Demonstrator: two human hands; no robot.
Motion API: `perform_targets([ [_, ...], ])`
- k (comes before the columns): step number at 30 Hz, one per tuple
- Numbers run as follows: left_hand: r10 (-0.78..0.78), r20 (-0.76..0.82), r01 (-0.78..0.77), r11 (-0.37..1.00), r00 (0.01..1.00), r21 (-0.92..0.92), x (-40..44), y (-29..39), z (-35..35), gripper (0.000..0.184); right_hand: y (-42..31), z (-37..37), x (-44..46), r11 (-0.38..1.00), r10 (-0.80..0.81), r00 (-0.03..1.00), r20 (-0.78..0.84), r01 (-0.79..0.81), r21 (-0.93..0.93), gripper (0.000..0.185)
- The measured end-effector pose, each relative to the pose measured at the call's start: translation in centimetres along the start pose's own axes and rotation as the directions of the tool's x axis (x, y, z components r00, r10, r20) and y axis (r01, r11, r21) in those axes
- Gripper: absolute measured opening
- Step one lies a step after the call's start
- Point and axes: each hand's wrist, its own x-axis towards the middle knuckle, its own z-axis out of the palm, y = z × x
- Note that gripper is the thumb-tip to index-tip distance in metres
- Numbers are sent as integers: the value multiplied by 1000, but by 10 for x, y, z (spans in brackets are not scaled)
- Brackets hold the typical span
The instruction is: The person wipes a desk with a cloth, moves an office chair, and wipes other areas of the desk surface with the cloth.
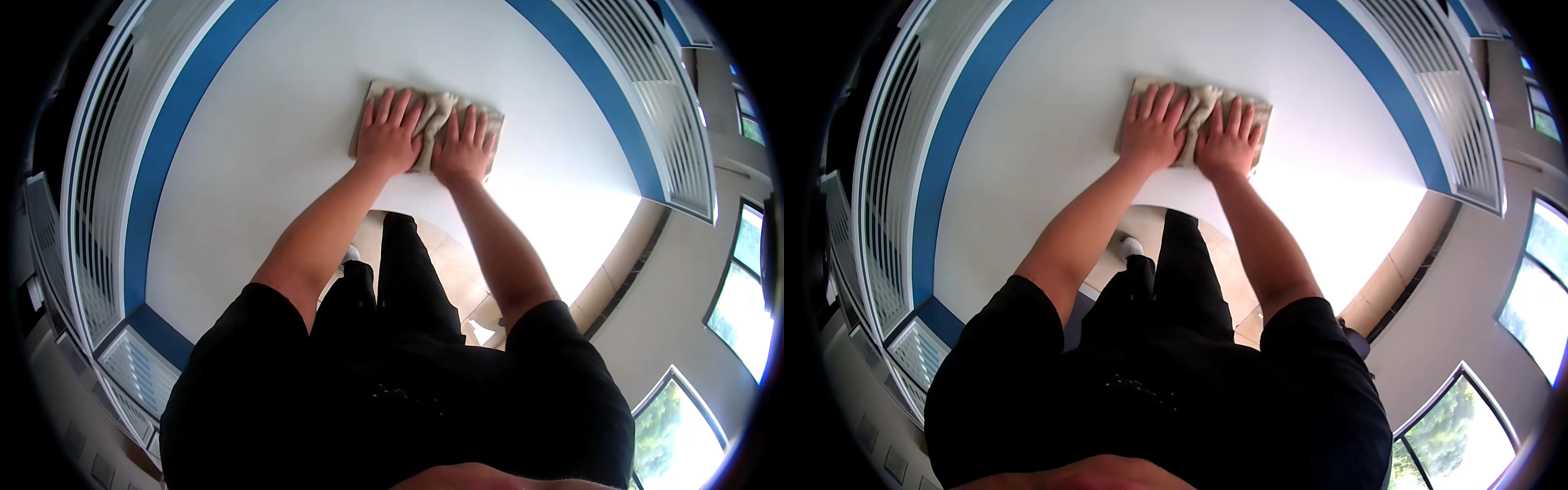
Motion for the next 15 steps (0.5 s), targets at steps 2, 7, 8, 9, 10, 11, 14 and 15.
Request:
perform_targets([
  [2,6,28,-6,1000,1000,-13,-37,-7,-3,71,-15,0,-37,1000,8,999,41,-9,12,80],
  [7,-10,37,13,998,999,-66,-83,1,4,71,-5,21,-91,968,72,957,-282,1,250,80],
  [8,-17,35,21,995,999,-98,-82,2,5,71,-2,17,-87,975,76,969,-233,-24,221,79],
  [9,-14,21,16,995,1000,-100,-80,6,1,71,0,16,-83,981,81,980,-182,-45,191,79],
  [10,-7,89,12,998,996,-57,-75,9,-2,72,2,16,-79,981,78,981,-175,-45,189,76],
  [11,-1,157,3,1000,988,-14,-69,6,-4,72,0,18,-76,982,84,979,-186,-49,184,76],
  [14,54,27,-52,995,998,-80,-51,4,2,70,2,22,-80,975,84,989,-120,-57,214,78],
  [15,94,-44,-98,988,995,-116,-42,2,3,69,2,23,-77,976,82,991,-108,-58,210,78],
])
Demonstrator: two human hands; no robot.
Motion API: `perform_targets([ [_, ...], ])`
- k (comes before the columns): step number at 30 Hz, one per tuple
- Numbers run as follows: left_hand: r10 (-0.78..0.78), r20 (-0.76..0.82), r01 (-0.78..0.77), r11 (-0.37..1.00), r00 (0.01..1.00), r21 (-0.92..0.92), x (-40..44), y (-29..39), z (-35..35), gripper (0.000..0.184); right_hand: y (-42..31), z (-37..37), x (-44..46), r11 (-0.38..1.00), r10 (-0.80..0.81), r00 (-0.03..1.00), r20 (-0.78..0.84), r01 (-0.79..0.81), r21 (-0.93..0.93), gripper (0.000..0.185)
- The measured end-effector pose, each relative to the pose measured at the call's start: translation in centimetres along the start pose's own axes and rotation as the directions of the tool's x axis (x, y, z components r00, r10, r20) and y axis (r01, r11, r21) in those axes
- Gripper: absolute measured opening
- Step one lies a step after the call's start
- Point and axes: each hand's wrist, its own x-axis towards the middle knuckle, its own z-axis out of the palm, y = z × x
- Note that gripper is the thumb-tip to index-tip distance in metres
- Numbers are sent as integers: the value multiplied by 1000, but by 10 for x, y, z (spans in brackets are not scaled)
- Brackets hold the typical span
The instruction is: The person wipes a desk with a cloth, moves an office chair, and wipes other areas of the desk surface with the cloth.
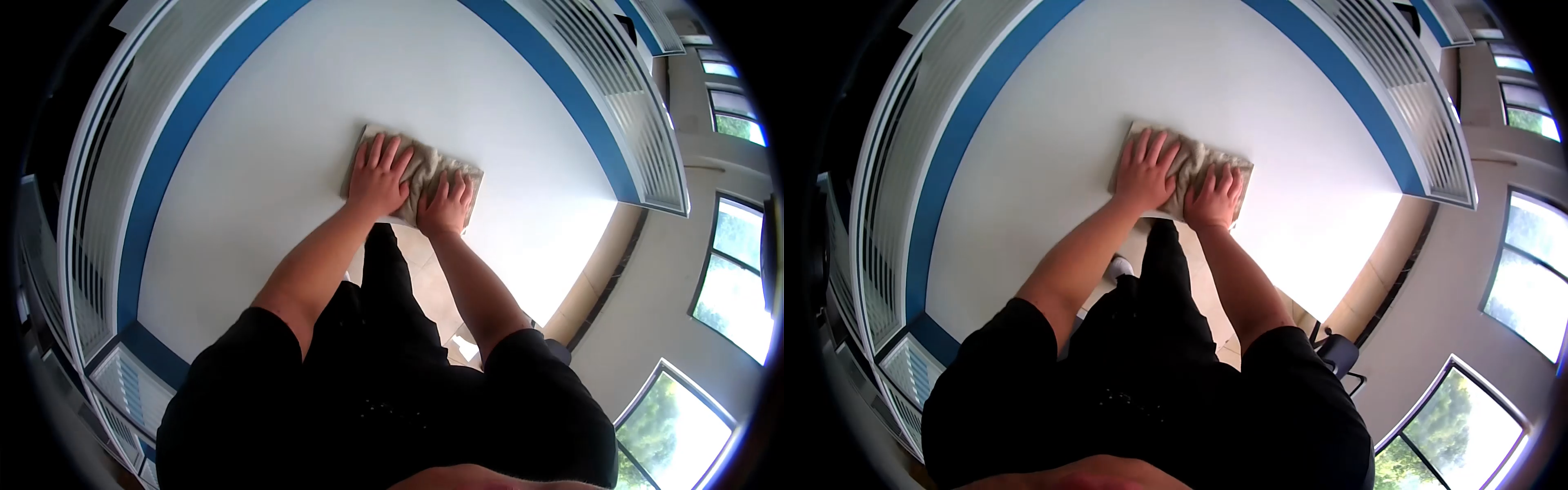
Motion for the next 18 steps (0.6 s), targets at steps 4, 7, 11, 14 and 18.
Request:
perform_targets([
  [4,31,7,-31,998,1000,49,62,-3,3,67,-5,1,47,999,51,998,-25,-51,12,72],
  [7,-14,-31,16,997,999,80,100,-7,1,67,-13,-3,97,995,93,995,-40,-94,-25,70],
  [11,54,-70,-46,994,996,103,167,-20,0,67,-17,-2,151,989,141,987,-73,-143,-33,66],
  [14,80,-50,-70,982,996,177,218,-39,-4,67,-27,-6,200,984,177,978,-109,-178,-1,63],
  [18,125,-68,-108,970,990,217,298,-37,7,63,-9,-3,274,962,272,948,-165,-270,31,66],
])
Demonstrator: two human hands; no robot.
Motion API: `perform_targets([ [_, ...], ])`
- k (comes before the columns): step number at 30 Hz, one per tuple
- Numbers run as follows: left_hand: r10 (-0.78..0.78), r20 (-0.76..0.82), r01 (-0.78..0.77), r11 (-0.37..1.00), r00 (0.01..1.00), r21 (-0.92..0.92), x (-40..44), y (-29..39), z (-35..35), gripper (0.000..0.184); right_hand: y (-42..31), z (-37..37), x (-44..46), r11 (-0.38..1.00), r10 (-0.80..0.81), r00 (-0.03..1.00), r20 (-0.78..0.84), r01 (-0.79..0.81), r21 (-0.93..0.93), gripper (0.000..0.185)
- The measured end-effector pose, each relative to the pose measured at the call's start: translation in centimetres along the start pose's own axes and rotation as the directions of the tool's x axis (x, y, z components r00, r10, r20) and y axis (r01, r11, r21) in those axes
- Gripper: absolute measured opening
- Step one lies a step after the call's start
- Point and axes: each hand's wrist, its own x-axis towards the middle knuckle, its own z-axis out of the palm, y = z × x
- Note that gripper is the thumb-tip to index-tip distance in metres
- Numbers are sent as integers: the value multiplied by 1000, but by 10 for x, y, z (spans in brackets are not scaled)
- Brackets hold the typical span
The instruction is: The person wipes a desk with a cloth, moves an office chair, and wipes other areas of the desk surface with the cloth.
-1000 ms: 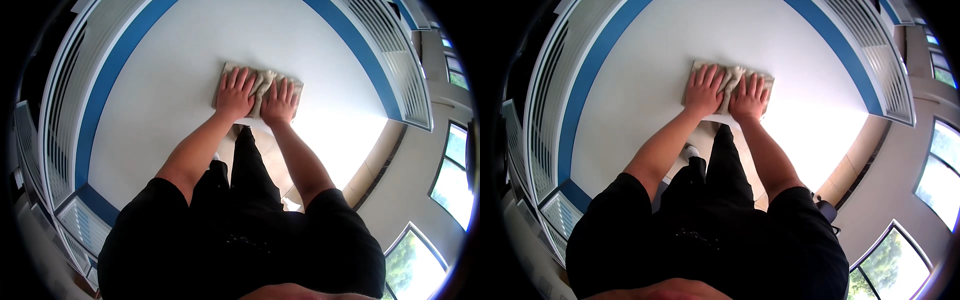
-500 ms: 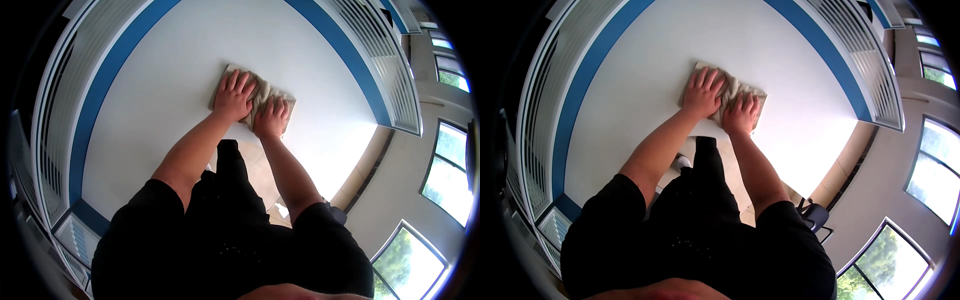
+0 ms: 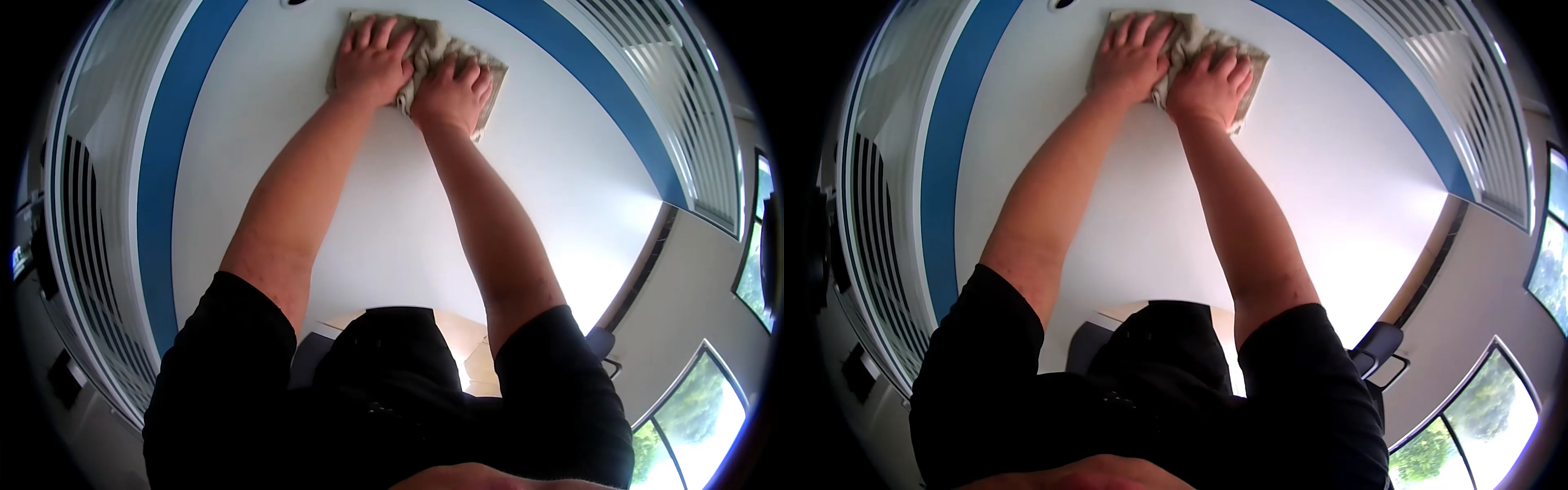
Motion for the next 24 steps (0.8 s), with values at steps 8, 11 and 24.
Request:
perform_targets([
  [8,188,-146,-177,981,971,85,108,-40,1,59,-33,16,103,988,58,997,-41,-63,-143,64],
  [11,149,-67,-151,988,987,-33,109,-38,-13,53,-37,9,104,995,60,998,-35,-63,-81,62],
  [24,-96,-163,102,994,982,27,63,-41,-4,60,-46,-4,88,991,-24,999,27,27,-129,69],
])
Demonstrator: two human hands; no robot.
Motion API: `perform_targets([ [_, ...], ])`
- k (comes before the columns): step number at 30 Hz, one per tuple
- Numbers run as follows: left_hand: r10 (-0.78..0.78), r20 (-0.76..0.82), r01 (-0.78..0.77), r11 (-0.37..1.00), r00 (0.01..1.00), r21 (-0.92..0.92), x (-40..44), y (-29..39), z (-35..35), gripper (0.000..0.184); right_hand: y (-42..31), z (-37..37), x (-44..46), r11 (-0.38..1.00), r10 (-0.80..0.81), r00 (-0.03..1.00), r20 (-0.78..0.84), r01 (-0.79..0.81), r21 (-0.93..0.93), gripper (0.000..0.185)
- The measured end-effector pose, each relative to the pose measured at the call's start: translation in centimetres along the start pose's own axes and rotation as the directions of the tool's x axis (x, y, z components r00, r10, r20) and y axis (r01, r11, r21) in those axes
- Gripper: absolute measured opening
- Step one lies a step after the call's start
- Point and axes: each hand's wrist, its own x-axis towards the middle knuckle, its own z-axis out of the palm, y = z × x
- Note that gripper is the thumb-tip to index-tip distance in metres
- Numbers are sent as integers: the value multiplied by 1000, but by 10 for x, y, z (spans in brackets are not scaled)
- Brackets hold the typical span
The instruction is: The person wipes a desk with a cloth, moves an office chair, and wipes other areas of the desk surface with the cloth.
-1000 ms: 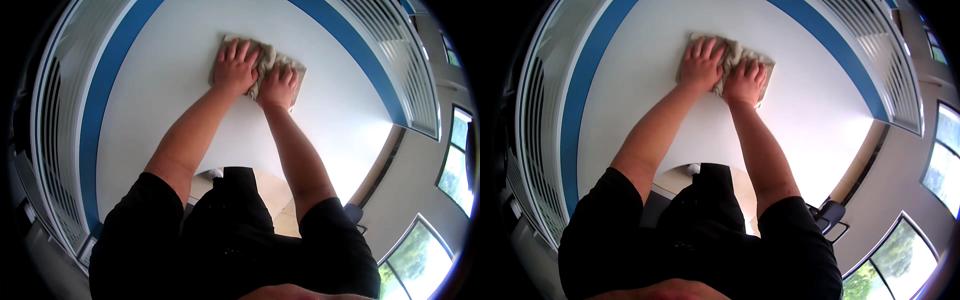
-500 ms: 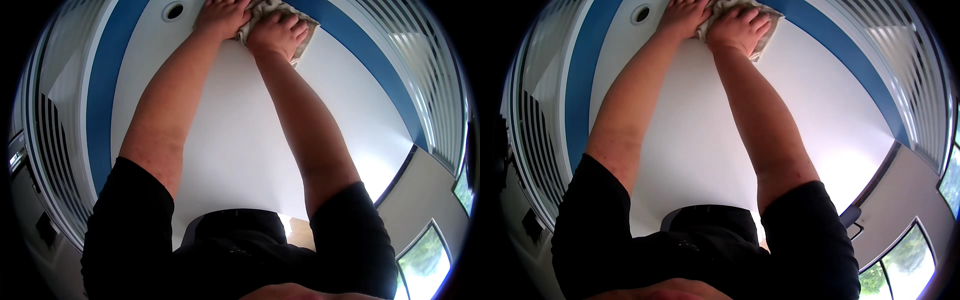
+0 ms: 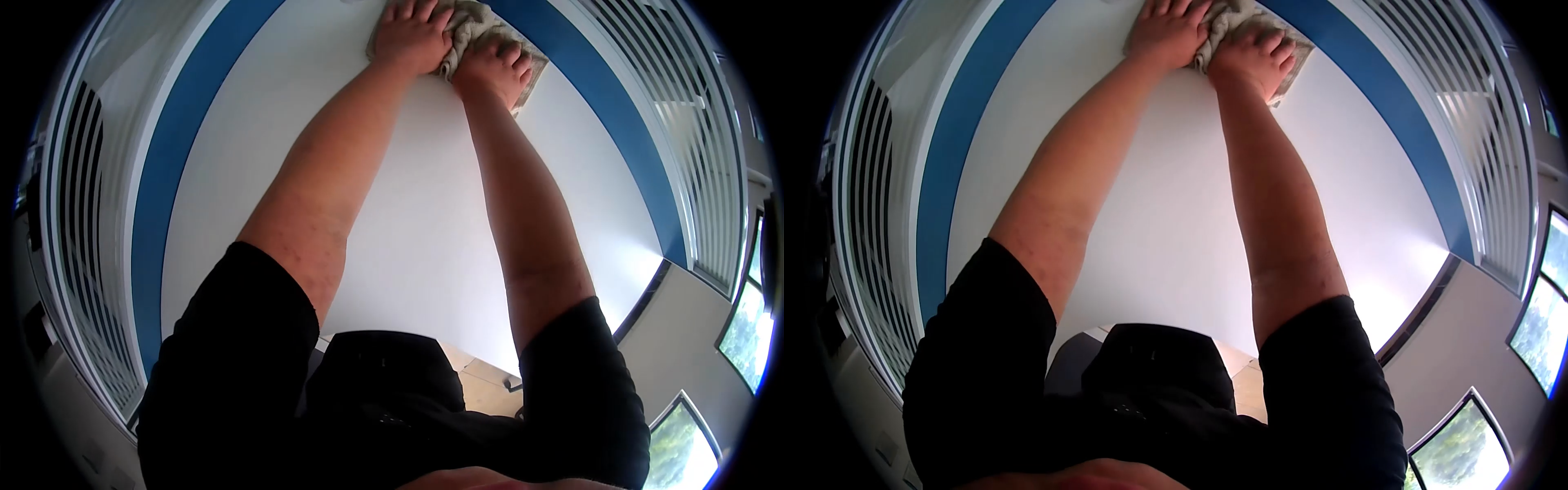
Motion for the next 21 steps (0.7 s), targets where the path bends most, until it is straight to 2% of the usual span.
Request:
perform_targets([
  [2,-14,5,14,999,1000,-38,-31,0,-6,63,5,2,-26,999,-42,999,-18,42,6,69],
  [5,-130,47,131,991,990,-20,-79,3,-12,61,10,7,-65,992,-123,990,-68,124,12,72],
  [6,-134,31,135,991,990,-23,-101,1,-18,61,8,7,-83,991,-133,990,-46,134,4,74],
  [10,-228,182,237,971,956,-27,-192,-2,-49,64,8,5,-162,987,-158,984,88,159,-4,80],
  [12,-257,225,275,960,940,-51,-235,2,-60,66,8,3,-196,992,-106,984,144,114,-51,83],
  [17,-410,339,436,900,847,0,-335,13,-95,72,6,-4,-286,991,-123,963,239,133,-26,94],
  [21,-462,380,498,867,801,3,-344,18,-104,73,9,-7,-301,990,-130,951,282,142,-23,101],
])
